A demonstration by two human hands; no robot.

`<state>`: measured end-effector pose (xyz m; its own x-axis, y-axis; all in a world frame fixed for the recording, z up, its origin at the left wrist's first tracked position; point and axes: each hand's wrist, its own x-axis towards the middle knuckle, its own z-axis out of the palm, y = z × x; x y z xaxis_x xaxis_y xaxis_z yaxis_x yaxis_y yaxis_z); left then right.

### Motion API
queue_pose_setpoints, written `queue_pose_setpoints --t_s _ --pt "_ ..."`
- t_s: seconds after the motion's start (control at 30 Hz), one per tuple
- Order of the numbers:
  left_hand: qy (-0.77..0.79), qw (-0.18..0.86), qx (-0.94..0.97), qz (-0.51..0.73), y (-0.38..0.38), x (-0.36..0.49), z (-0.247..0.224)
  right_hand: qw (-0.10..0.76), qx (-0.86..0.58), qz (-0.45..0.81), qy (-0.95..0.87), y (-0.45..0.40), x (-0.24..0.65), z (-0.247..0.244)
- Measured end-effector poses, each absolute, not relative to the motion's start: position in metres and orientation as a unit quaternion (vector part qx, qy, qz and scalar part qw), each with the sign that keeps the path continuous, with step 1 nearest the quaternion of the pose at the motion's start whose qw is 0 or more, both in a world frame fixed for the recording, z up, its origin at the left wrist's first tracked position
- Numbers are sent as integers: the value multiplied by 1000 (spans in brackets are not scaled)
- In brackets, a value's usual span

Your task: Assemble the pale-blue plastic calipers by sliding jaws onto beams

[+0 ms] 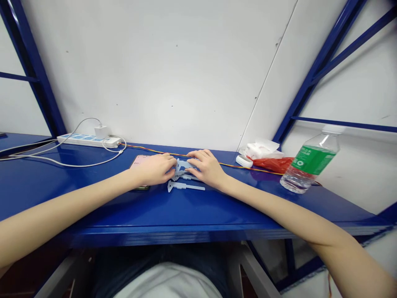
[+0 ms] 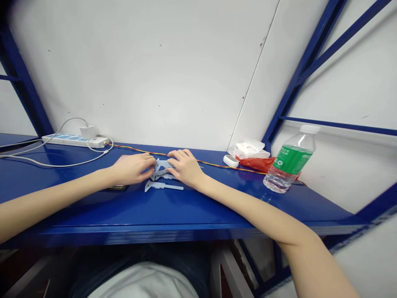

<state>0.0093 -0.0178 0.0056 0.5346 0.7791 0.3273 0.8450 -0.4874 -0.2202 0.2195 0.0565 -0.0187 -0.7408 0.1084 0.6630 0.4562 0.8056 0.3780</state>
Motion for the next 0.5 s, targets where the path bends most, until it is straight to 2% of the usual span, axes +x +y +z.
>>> queue_pose_setpoints --t_s 0.13,0.33,0.5 --pt "-488 180 -849 -90 -7 0 1 288 -154 -224 -918 57 221 -15" --pt "-526 172 -833 -13 16 -21 -9 152 -122 -109 -975 56 224 -11" --pt "-545 151 -825 16 18 -22 -5 157 -181 -95 -966 66 229 -7"
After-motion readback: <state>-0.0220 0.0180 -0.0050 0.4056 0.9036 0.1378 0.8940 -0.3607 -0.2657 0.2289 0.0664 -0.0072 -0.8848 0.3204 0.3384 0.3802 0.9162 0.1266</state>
